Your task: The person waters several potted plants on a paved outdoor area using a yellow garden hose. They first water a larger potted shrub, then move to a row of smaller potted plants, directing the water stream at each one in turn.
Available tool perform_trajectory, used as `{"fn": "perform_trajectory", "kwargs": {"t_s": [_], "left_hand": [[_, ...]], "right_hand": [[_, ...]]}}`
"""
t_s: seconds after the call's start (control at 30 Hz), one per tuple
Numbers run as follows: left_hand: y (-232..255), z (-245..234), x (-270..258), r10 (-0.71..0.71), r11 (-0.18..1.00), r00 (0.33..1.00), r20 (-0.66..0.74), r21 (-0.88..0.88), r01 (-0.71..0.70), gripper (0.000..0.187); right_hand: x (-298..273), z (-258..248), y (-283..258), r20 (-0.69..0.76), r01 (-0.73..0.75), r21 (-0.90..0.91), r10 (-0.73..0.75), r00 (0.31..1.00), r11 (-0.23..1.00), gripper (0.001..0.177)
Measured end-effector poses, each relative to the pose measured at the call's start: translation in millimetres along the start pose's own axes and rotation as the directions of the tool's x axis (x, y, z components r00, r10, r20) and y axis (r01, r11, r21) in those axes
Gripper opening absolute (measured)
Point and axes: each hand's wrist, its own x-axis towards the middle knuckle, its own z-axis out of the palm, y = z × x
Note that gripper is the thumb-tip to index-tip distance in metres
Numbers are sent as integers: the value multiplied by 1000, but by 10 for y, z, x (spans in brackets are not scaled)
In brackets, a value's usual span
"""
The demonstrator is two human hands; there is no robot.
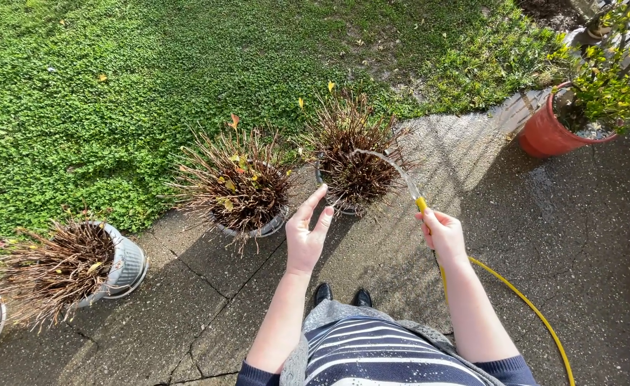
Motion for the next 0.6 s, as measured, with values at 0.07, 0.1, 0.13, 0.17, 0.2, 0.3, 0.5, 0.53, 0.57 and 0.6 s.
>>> {"fn": "perform_trajectory", "kwargs": {"t_s": [0.07, 0.1, 0.13, 0.17, 0.2, 0.3, 0.5, 0.53, 0.57, 0.6], "left_hand": [[-3, 3, -22, 4, 1000, 1000, -1, 2, -4, 39], [-4, 1, -32, 7, 1000, 1000, -1, 4, -7, 39], [-3, -5, -40, 8, 1000, 1000, -3, 4, -8, 39], [-1, -14, -48, 11, 1000, 1000, -4, 8, -11, 39], [2, -25, -58, 15, 1000, 1000, -6, 13, -15, 39], [-19, -53, -94, 15, 1000, 1000, -18, 6, -15, 39], [14, -89, -138, -11, 1000, 999, -30, 25, 12, 40], [17, -94, -140, -10, 1000, 999, -31, 25, 11, 40], [21, -98, -142, -9, 1000, 999, -33, 23, 10, 40], [24, -106, -152, -10, 1000, 999, -35, 21, 11, 40]], "right_hand": [[-28, 7, -35, 6, 7, 2, -7, 1000, 1000, 29], [-42, 15, -53, 12, 14, 5, -14, 1000, 1000, 29], [-45, 22, -56, 13, 15, 5, -15, 1000, 1000, 29], [-49, 31, -58, 17, 27, 6, -27, 999, 1000, 29], [-54, 42, -60, 22, 39, 8, -40, 999, 999, 28], [-100, 81, -112, 35, 34, 14, -35, 999, 999, 28], [-164, 126, -119, 63, 22, 6, -23, 998, 1000, 28], [-169, 131, -121, 64, 23, 5, -23, 998, 1000, 28], [-173, 135, -123, 66, 19, 6, -19, 998, 1000, 27], [-184, 139, -121, 68, 13, 5, -13, 998, 1000, 27]]}}
